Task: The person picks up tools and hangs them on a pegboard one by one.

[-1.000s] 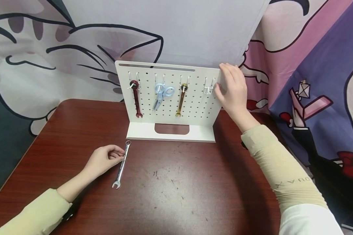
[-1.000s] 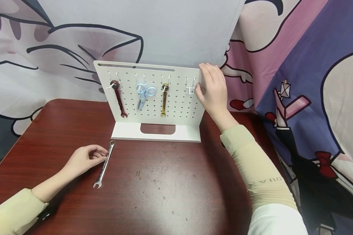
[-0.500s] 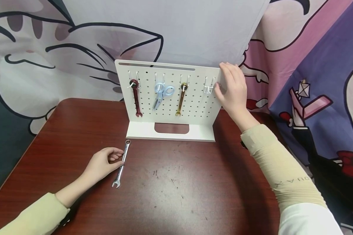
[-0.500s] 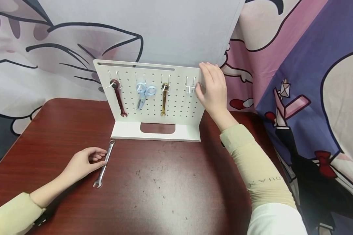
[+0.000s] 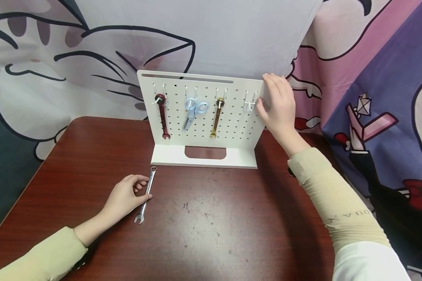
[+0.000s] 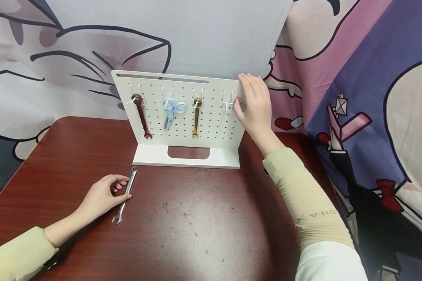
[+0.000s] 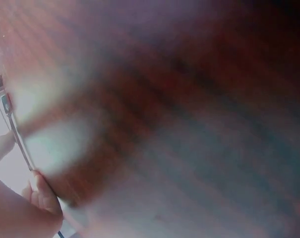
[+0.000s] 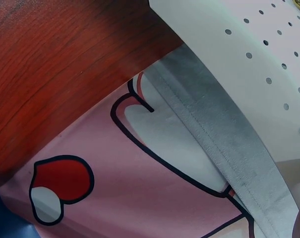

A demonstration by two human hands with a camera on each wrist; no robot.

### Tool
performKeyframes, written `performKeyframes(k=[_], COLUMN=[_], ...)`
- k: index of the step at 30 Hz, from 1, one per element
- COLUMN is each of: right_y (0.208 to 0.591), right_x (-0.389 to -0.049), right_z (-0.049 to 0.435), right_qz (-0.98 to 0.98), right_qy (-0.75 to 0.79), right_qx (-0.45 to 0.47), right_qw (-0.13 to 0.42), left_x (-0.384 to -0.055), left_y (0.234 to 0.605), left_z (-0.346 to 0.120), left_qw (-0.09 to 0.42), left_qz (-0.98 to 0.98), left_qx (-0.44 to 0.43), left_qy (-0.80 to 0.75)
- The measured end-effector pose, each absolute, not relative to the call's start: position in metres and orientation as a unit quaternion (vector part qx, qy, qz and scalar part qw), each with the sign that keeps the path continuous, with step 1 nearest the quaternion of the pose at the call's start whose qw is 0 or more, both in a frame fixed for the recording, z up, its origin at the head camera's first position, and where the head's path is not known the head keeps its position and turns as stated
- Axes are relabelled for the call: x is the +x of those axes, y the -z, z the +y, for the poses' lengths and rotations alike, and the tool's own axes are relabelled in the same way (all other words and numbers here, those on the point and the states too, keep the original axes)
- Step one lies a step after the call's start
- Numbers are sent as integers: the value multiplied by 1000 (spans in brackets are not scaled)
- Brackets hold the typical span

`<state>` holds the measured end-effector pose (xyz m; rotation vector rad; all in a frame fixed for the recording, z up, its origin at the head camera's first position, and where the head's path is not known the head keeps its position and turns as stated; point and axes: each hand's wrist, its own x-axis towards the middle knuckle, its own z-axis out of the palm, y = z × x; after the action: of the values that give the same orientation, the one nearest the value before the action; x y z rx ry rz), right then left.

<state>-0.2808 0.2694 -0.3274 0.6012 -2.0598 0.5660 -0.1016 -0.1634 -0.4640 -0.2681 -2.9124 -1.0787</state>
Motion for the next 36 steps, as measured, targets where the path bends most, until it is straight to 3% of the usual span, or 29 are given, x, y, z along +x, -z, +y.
performKeyframes(k=[11,22,36], right_y=[327,328,328], right_x=[-280,-281,-281], right_z=[270,270,269], right_qz=[-834,-833,-835], right_qy=[-227,-226,-226], right_qx=[235,237,238], right_qw=[445,445,443], left_x=[-102,-103,-109], left_y=[461,457,457], left_z=[-164,-163,-168], left_qw=[31,-6,-41], left_qz=[-933,-918,-919], left_qx=[-74,-39,-59], left_qy=[351,394,387])
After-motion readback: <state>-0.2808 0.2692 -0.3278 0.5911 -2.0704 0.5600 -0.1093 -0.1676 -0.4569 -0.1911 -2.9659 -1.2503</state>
